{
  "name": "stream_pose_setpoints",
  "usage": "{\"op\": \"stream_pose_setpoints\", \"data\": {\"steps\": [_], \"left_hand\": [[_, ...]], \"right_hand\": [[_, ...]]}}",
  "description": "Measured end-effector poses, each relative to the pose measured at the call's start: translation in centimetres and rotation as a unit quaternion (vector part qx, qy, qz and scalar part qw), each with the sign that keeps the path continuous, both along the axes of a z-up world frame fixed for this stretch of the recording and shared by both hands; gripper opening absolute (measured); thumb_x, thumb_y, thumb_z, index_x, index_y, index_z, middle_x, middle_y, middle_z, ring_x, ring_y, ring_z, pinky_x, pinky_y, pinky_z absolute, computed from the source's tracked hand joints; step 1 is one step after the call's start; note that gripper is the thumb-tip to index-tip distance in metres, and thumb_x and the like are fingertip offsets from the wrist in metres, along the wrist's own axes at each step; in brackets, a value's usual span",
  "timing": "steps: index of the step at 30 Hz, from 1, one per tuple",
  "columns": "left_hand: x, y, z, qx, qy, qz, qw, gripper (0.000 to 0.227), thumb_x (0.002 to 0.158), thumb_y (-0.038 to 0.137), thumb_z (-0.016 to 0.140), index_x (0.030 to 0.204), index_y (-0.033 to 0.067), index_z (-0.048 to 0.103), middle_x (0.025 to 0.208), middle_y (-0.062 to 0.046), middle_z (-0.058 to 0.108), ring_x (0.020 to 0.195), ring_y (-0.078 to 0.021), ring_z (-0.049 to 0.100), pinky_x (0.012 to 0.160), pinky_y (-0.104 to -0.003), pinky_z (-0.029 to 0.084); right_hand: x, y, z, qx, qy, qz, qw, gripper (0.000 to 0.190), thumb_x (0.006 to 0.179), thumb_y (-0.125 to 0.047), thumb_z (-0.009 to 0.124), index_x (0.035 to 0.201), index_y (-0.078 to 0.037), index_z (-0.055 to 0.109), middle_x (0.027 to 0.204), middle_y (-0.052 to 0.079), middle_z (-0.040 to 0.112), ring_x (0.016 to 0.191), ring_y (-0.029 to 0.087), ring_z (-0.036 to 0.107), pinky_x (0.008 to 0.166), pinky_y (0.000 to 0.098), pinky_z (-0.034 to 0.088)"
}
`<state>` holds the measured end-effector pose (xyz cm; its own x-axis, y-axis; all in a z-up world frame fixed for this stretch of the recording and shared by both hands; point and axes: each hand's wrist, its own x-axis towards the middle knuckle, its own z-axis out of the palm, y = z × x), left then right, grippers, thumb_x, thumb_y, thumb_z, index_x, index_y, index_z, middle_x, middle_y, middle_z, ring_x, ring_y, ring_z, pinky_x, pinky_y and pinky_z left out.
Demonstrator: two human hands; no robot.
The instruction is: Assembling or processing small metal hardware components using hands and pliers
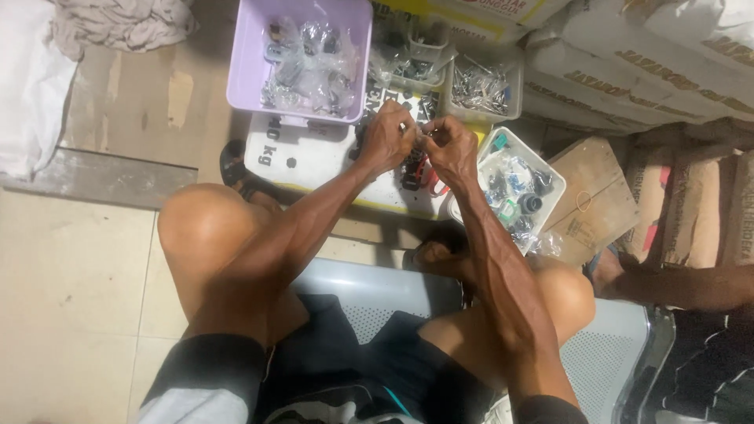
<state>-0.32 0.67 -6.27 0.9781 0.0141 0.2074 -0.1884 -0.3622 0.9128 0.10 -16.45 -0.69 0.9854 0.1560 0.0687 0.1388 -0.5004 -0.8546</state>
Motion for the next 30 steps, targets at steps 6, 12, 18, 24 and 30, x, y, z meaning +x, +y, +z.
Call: {"op": "stream_pose_setpoints", "data": {"steps": [6, 12, 18, 24, 30], "left_hand": [[-0.1, -1.1, -4.8, 0.123, 0.041, 0.055, 0.990, 0.009, 0.088, 0.013, 0.061, 0.083, 0.0064, 0.064, 0.086, -0.013, 0.060, 0.081, -0.0338, 0.068, 0.073, -0.047, 0.056], [-2.6, 1.2, -4.7, 0.191, 0.176, 0.017, 0.966, 0.015, 0.093, 0.015, 0.050, 0.095, 0.0049, 0.061, 0.087, -0.024, 0.067, 0.086, -0.0485, 0.075, 0.073, -0.059, 0.060], [-2.1, 0.9, -6.0, 0.160, 0.173, -0.017, 0.972, 0.019, 0.093, 0.019, 0.050, 0.090, 0.0055, 0.063, 0.082, -0.023, 0.072, 0.085, -0.0474, 0.075, 0.070, -0.058, 0.060], [-2.4, 1.8, -2.9, 0.162, 0.219, -0.054, 0.961, 0.022, 0.093, 0.012, 0.052, 0.103, -0.0003, 0.068, 0.095, -0.029, 0.072, 0.097, -0.0505, 0.073, 0.080, -0.063, 0.059], [-2.5, 1.6, 0.1, 0.151, 0.239, -0.063, 0.957, 0.022, 0.092, 0.014, 0.056, 0.104, 0.0013, 0.069, 0.095, -0.026, 0.073, 0.097, -0.0482, 0.074, 0.078, -0.062, 0.060]], "right_hand": [[0.7, -0.6, -1.2, -0.092, -0.088, 0.050, 0.991, 0.011, 0.074, -0.011, 0.081, 0.078, -0.012, 0.071, 0.056, 0.006, 0.059, 0.055, 0.023, 0.061, 0.057, 0.0342, 0.049], [0.7, -1.7, -5.4, -0.067, -0.051, -0.014, 0.996, 0.006, 0.077, -0.011, 0.074, 0.081, -0.015, 0.073, 0.062, 0.007, 0.063, 0.060, 0.020, 0.061, 0.060, 0.0310, 0.049], [-0.6, -0.4, -6.3, -0.214, -0.090, 0.052, 0.971, 0.006, 0.085, -0.013, 0.075, 0.090, -0.014, 0.072, 0.085, 0.011, 0.070, 0.090, 0.033, 0.067, 0.087, 0.0479, 0.049], [2.8, 0.5, -5.6, -0.201, -0.150, 0.055, 0.967, 0.022, 0.088, -0.002, 0.066, 0.110, -0.005, 0.067, 0.109, 0.021, 0.064, 0.096, 0.049, 0.066, 0.080, 0.0568, 0.057], [4.0, 3.0, -5.7, -0.287, -0.009, 0.084, 0.954, 0.061, 0.087, -0.001, 0.064, 0.145, -0.008, 0.048, 0.145, 0.020, 0.043, 0.117, 0.053, 0.061, 0.094, 0.0656, 0.055]]}}
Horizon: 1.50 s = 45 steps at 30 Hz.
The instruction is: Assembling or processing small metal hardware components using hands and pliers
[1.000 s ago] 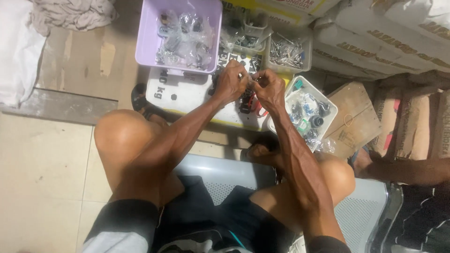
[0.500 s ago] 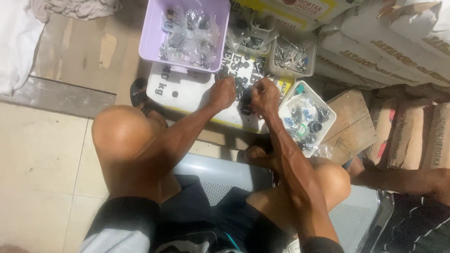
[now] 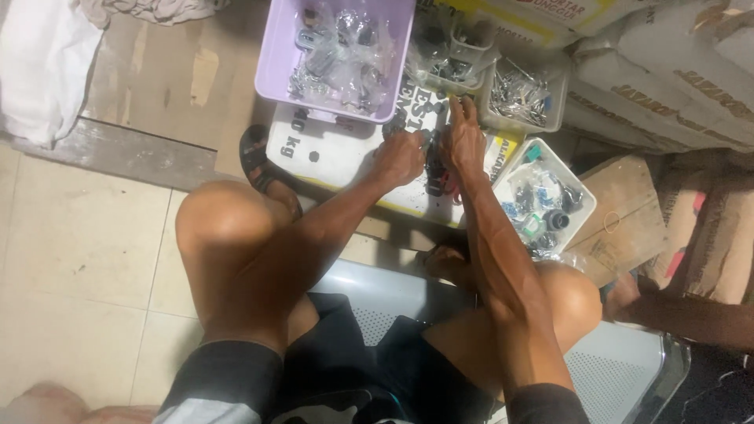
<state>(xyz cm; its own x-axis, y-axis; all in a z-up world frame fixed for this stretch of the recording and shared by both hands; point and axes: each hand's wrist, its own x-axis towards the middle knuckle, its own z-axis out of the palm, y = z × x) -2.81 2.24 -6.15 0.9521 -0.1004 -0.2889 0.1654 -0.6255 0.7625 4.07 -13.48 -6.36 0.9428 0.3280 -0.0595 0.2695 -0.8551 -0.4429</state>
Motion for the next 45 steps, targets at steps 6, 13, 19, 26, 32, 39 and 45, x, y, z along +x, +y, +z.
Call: {"op": "stream_pose_setpoints", "data": {"steps": [6, 13, 19, 26, 32, 39, 45], "left_hand": [[-0.2, 0.4, 1.3, -0.023, -0.038, -0.002, 0.999, 0.023, 0.094, 0.012, 0.054, 0.103, -0.0022, 0.068, 0.095, -0.028, 0.072, 0.099, -0.0496, 0.073, 0.080, -0.060, 0.060], [0.6, -0.6, -0.8, -0.029, -0.046, 0.002, 0.999, 0.026, 0.093, 0.012, 0.052, 0.105, -0.0031, 0.070, 0.101, -0.029, 0.073, 0.102, -0.0496, 0.072, 0.082, -0.061, 0.060], [1.1, -1.0, 8.8, -0.039, -0.037, 0.000, 0.999, 0.020, 0.090, 0.023, 0.062, 0.095, 0.0087, 0.075, 0.091, -0.020, 0.076, 0.098, -0.0428, 0.074, 0.082, -0.053, 0.061], [0.8, 1.6, 16.4, -0.088, -0.099, -0.039, 0.990, 0.019, 0.086, 0.025, 0.064, 0.091, 0.0105, 0.075, 0.086, -0.017, 0.076, 0.091, -0.0413, 0.074, 0.076, -0.054, 0.057], [0.0, 0.6, 16.2, -0.309, -0.100, 0.015, 0.946, 0.018, 0.090, 0.011, 0.071, 0.101, -0.0029, 0.073, 0.088, -0.018, 0.075, 0.077, -0.0245, 0.074, 0.066, -0.031, 0.062], [2.2, -1.1, 9.7, -0.287, -0.145, 0.023, 0.947, 0.019, 0.084, 0.021, 0.083, 0.096, 0.0067, 0.079, 0.085, -0.015, 0.078, 0.081, -0.0215, 0.073, 0.071, -0.038, 0.057], [3.2, -0.5, 6.2, -0.229, -0.123, 0.007, 0.966, 0.007, 0.085, 0.010, 0.072, 0.087, 0.0123, 0.078, 0.078, -0.007, 0.075, 0.077, -0.0204, 0.072, 0.069, -0.035, 0.057]], "right_hand": [[3.2, -2.3, -6.6, -0.058, -0.006, 0.001, 0.998, 0.042, 0.079, -0.004, 0.084, 0.114, -0.011, 0.062, 0.127, 0.016, 0.051, 0.111, 0.049, 0.065, 0.089, 0.0614, 0.058], [2.4, -3.2, -7.1, -0.061, -0.004, -0.008, 0.998, 0.054, 0.072, -0.008, 0.092, 0.117, -0.009, 0.062, 0.136, 0.020, 0.057, 0.113, 0.050, 0.065, 0.091, 0.0642, 0.056], [1.7, -4.5, 0.8, 0.101, -0.128, 0.022, 0.986, 0.011, 0.093, -0.014, 0.065, 0.099, -0.016, 0.074, 0.087, 0.017, 0.058, 0.087, 0.048, 0.066, 0.074, 0.0550, 0.054], [-2.3, -5.6, 15.2, 0.218, -0.070, -0.048, 0.972, 0.012, 0.091, -0.009, 0.074, 0.102, -0.014, 0.076, 0.091, 0.010, 0.074, 0.081, 0.024, 0.073, 0.068, 0.0367, 0.057], [-5.6, -2.7, 18.7, 0.347, -0.076, -0.053, 0.933, 0.007, 0.099, 0.001, 0.068, 0.106, 0.001, 0.070, 0.091, 0.017, 0.070, 0.076, 0.023, 0.068, 0.066, 0.0327, 0.059], [-4.4, -1.1, 15.2, 0.375, -0.139, -0.072, 0.914, 0.005, 0.095, 0.004, 0.070, 0.099, 0.004, 0.072, 0.090, 0.020, 0.068, 0.075, 0.024, 0.069, 0.062, 0.0324, 0.057], [-4.6, -0.5, 14.9, 0.407, -0.080, -0.039, 0.909, 0.008, 0.093, -0.002, 0.075, 0.100, 0.003, 0.073, 0.092, 0.019, 0.070, 0.078, 0.020, 0.069, 0.064, 0.0304, 0.057]]}}
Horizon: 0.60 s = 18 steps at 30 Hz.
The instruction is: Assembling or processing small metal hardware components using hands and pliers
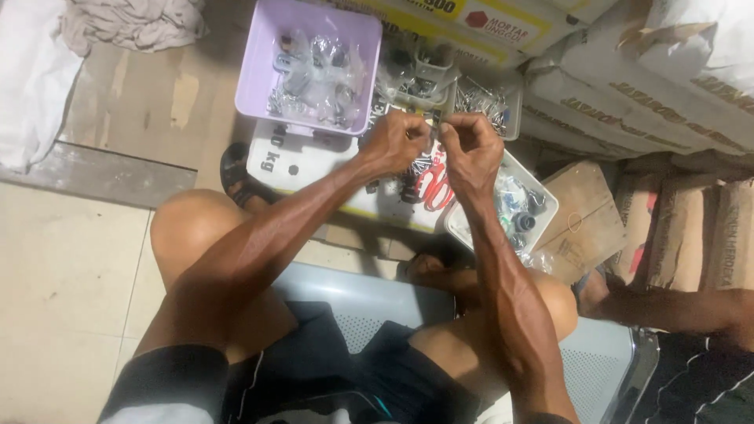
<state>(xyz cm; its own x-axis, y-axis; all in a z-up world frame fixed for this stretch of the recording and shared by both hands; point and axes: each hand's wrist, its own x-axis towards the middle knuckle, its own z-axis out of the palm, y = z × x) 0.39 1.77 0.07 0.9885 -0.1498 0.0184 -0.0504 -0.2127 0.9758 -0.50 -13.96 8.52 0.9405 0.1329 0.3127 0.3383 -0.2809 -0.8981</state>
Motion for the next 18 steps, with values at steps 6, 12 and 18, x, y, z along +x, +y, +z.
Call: {"op": "stream_pose_setpoints", "data": {"steps": [6, 12, 18], "left_hand": [[-1.5, 1.6, 4.7, -0.003, -0.018, -0.018, 1.000, 0.012, 0.090, 0.006, 0.065, 0.085, 0.0091, 0.075, 0.080, -0.012, 0.074, 0.079, -0.0257, 0.072, 0.072, -0.039, 0.055], [-0.2, 1.5, 3.3, 0.044, -0.077, -0.015, 0.996, 0.012, 0.088, 0.007, 0.064, 0.080, 0.0117, 0.072, 0.076, -0.009, 0.073, 0.078, -0.0324, 0.073, 0.069, -0.040, 0.056], [-0.2, 1.1, 4.3, 0.040, -0.141, 0.057, 0.988, 0.005, 0.086, 0.009, 0.067, 0.090, 0.0105, 0.070, 0.089, -0.017, 0.068, 0.091, -0.0420, 0.070, 0.078, -0.049, 0.056]], "right_hand": [[0.8, -0.9, 2.1, 0.061, 0.160, 0.076, 0.982, 0.022, 0.090, -0.002, 0.077, 0.110, 0.003, 0.069, 0.097, 0.012, 0.070, 0.089, 0.016, 0.068, 0.075, 0.0266, 0.060], [0.5, -0.4, 1.3, 0.015, 0.144, 0.078, 0.986, 0.027, 0.089, -0.003, 0.079, 0.113, 0.005, 0.070, 0.100, 0.014, 0.070, 0.093, 0.017, 0.067, 0.079, 0.0309, 0.058], [0.7, 0.1, 0.6, 0.003, 0.118, 0.063, 0.991, 0.015, 0.093, 0.003, 0.074, 0.107, 0.004, 0.071, 0.084, 0.007, 0.065, 0.079, 0.012, 0.066, 0.071, 0.0254, 0.055]]}}
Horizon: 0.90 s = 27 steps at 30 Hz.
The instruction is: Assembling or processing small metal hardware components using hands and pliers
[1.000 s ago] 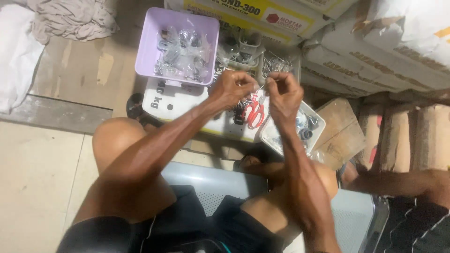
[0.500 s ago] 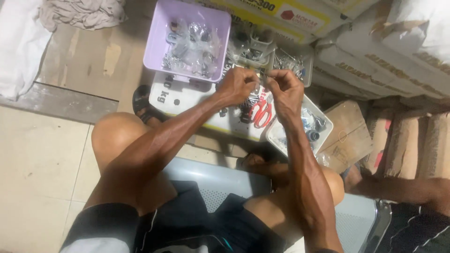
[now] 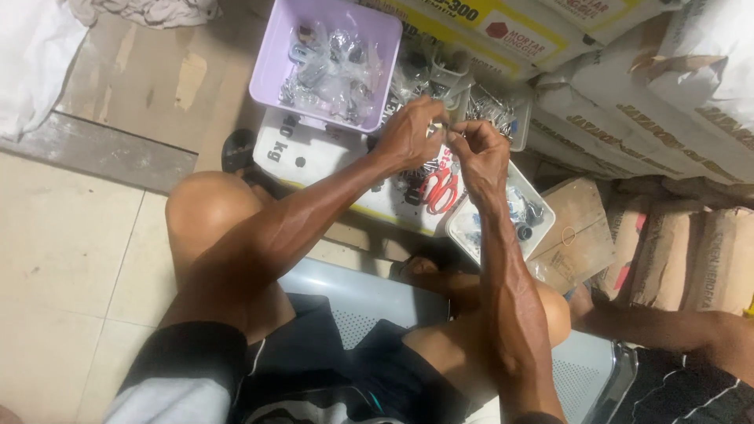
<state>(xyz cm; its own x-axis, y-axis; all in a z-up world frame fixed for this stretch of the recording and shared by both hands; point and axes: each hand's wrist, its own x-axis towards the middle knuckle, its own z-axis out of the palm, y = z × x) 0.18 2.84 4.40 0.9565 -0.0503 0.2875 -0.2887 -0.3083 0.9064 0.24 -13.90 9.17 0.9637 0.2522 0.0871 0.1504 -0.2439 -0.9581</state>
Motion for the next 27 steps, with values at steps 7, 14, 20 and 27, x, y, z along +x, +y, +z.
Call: {"op": "stream_pose_setpoints", "data": {"steps": [7, 14, 20, 27], "left_hand": [[-0.8, -0.5, -0.6, -0.034, 0.001, 0.017, 0.999, 0.008, 0.091, 0.003, 0.066, 0.083, 0.0028, 0.064, 0.103, -0.020, 0.061, 0.105, -0.0439, 0.066, 0.090, -0.051, 0.053], [-3.5, -0.5, -1.4, 0.148, 0.086, 0.034, 0.985, 0.013, 0.092, 0.009, 0.056, 0.095, -0.0043, 0.059, 0.101, -0.030, 0.059, 0.092, -0.0483, 0.069, 0.072, -0.056, 0.058], [-3.4, -0.6, -11.7, 0.202, 0.175, 0.038, 0.963, 0.022, 0.091, 0.010, 0.053, 0.103, -0.0067, 0.061, 0.092, -0.025, 0.065, 0.085, -0.0449, 0.074, 0.065, -0.054, 0.061], [-3.1, -1.6, -12.0, 0.125, 0.243, 0.023, 0.962, 0.019, 0.092, 0.007, 0.054, 0.101, -0.0059, 0.064, 0.093, -0.032, 0.072, 0.093, -0.0542, 0.072, 0.071, -0.062, 0.060]], "right_hand": [[-0.2, 0.0, -2.8, 0.005, -0.021, -0.004, 1.000, 0.016, 0.089, 0.005, 0.078, 0.103, 0.003, 0.071, 0.080, 0.013, 0.069, 0.070, 0.016, 0.068, 0.065, 0.0274, 0.056], [0.7, -2.5, -6.4, -0.136, 0.027, -0.022, 0.990, 0.008, 0.080, -0.003, 0.079, 0.084, -0.007, 0.073, 0.064, 0.004, 0.064, 0.061, 0.012, 0.061, 0.059, 0.0265, 0.048], [0.9, -3.6, -8.6, -0.282, 0.016, -0.082, 0.956, 0.007, 0.081, -0.013, 0.072, 0.076, -0.009, 0.070, 0.066, 0.011, 0.062, 0.066, 0.026, 0.061, 0.064, 0.0385, 0.047], [-1.2, -0.9, -12.9, -0.423, -0.027, 0.036, 0.905, 0.013, 0.085, -0.015, 0.071, 0.097, -0.009, 0.070, 0.091, 0.017, 0.071, 0.097, 0.043, 0.070, 0.092, 0.0522, 0.051]]}}
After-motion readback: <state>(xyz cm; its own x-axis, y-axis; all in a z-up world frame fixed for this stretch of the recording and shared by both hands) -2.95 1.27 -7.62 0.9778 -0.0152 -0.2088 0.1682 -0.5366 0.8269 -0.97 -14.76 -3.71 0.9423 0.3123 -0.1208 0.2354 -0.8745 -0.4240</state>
